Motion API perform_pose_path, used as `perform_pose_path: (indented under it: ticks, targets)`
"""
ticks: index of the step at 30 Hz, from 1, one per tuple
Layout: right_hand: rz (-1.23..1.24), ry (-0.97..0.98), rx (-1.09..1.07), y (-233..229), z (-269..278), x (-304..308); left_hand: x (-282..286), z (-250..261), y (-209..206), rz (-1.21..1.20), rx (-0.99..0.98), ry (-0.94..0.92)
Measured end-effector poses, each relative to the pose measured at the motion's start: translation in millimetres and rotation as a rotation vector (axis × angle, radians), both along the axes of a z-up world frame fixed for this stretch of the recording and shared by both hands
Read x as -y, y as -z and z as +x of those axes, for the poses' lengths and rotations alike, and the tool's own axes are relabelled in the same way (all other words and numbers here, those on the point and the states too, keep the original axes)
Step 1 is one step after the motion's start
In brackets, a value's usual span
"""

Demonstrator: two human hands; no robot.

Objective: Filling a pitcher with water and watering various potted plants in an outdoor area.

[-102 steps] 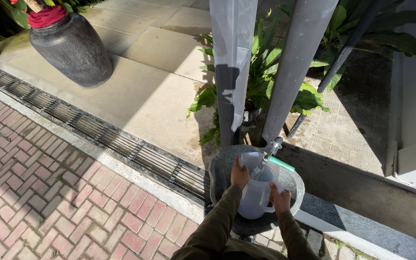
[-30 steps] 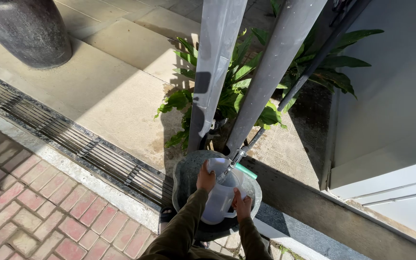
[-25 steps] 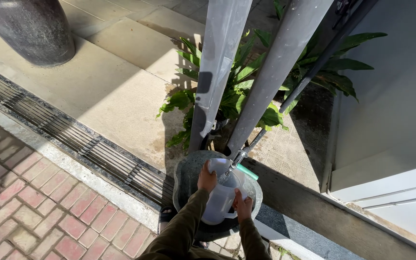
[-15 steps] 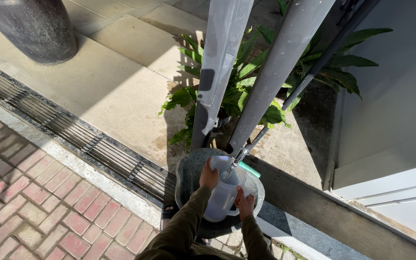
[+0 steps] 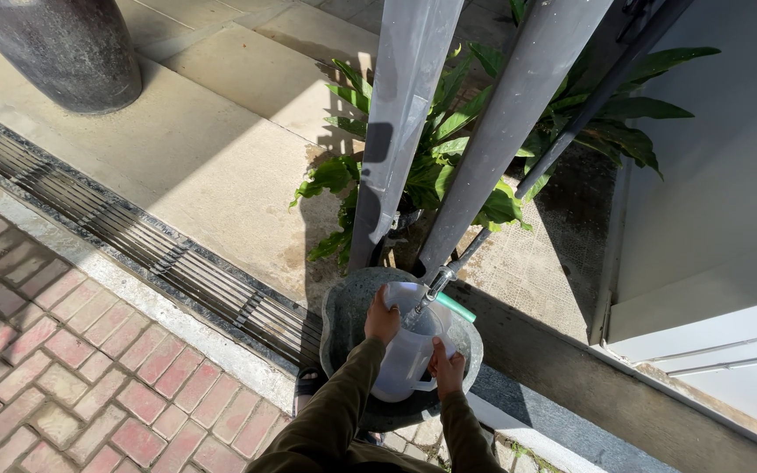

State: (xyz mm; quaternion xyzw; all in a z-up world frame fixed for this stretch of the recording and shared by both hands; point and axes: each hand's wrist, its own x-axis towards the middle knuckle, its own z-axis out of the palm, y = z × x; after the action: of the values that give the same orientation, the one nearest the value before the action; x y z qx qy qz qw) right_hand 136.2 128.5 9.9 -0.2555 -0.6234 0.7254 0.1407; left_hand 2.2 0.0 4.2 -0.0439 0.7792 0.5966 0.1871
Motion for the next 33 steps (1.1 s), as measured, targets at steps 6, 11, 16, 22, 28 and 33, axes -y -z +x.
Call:
perform_pose_path:
  ticks: [6,11,16,22,28,33]
  targets:
    - [0.004,0.007,0.018,1.6,0.1,-0.7,1.1,1.8,-4.0,0.000,0.007,0.001]
    - [-0.003,-0.002,-0.009,8.0,-1.1,-2.9,0.3,1.2,-1.8,0.013,-0.007,0.004]
    - [-0.002,0.010,0.010,5.8,-0.6,-1.0,1.6,1.8,-3.3,0.004,-0.018,0.008]
    - [-0.012,0.024,0.017,10.1,-0.3,-2.3,0.9,1.3,-0.3,-0.001,0.004,0.004]
    - [-0.006,0.018,-0.008,1.5,0.3,0.9,1.8,2.1,-2.3,0.008,0.000,0.011]
    - [-0.006,0.048,-0.035,14.8,-0.2,0.5,4.1,6.4,-0.2,0.003,-0.040,0.016]
